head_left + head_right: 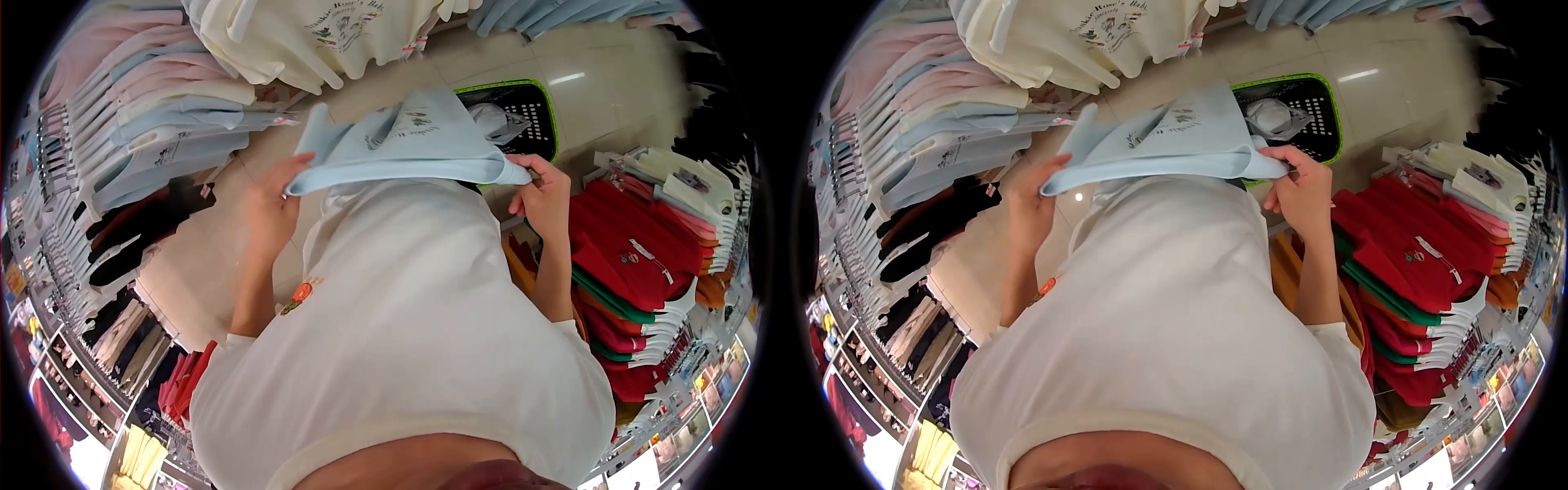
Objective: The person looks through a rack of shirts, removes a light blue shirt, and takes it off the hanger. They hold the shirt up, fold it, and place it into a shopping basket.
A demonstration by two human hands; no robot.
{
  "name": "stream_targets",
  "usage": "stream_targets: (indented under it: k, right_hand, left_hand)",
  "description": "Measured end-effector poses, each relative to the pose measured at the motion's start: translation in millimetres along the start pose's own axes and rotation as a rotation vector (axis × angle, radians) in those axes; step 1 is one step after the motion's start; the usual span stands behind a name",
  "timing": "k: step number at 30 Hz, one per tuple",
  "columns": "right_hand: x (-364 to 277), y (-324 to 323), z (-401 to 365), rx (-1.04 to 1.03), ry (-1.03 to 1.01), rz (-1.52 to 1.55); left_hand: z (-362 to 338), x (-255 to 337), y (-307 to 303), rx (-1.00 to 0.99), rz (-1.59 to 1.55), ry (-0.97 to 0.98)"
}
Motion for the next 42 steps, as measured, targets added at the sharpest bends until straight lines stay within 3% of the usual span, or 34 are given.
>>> stream_targets:
  k: [4,7,13,17,20,24,28,31,35,38,41,42]
  right_hand:
    - [8.3,4.3,-6.2,0.05,-0.268,0.023]
    - [4.7,7.1,-13.1,0.06,-0.352,-0.068]
    - [0.6,12.5,-15.5,0.032,-0.345,-0.314]
    - [-61.9,22.0,-38.0,0.023,-0.719,-0.618]
    - [-60.8,38.9,-41.6,-0.252,-0.673,-0.564]
    - [-44.1,56.2,-37.6,-0.465,-0.604,-0.335]
    - [-24.5,61.2,-36.2,-0.531,-0.467,-0.225]
    - [-39.6,70.8,-38.5,-0.487,-0.573,-0.094]
    - [-4.3,72.4,-35.4,-0.424,-0.27,0.35]
    - [7.9,77.3,-36.6,-0.439,-0.077,0.369]
    - [10.0,73.0,-38.2,-0.45,-0.079,0.243]
    - [4.3,69.6,-37.8,-0.451,-0.161,0.179]
  left_hand:
    - [-24.9,-23.0,28.2,-0.091,-0.24,-0.241]
    - [-28.7,-8.7,23.1,-0.031,-0.078,-0.093]
    - [-36.4,-5.8,22.2,-0.038,0.017,-0.03]
    - [-41.8,3.6,10.4,-0.006,-0.054,0.024]
    - [-48.9,2.3,3.3,-0.021,-0.091,0.036]
    - [-49.4,2.6,2.7,-0.071,-0.038,0.093]
    - [-53.5,0.5,4.7,-0.117,-0.057,0.084]
    - [-59.8,-11.9,7.8,-0.153,-0.156,0.012]
    - [-71.9,-24.5,11.9,-0.111,-0.218,0.018]
    - [-76.3,-25.6,13.3,-0.085,-0.274,0.023]
    - [-76.4,-22.9,12.1,-0.075,-0.25,0.045]
    - [-76.6,-23.1,11.1,-0.068,-0.241,0.051]
Point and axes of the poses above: each hand's wrist, its own z-axis towards the middle knuckle, its own y-axis out of the palm, x = y × z, the point moved 10 cm from there along z, towards the middle knuckle, and after that the axes turned 15 degrees about -x, right-handed, at the moved point
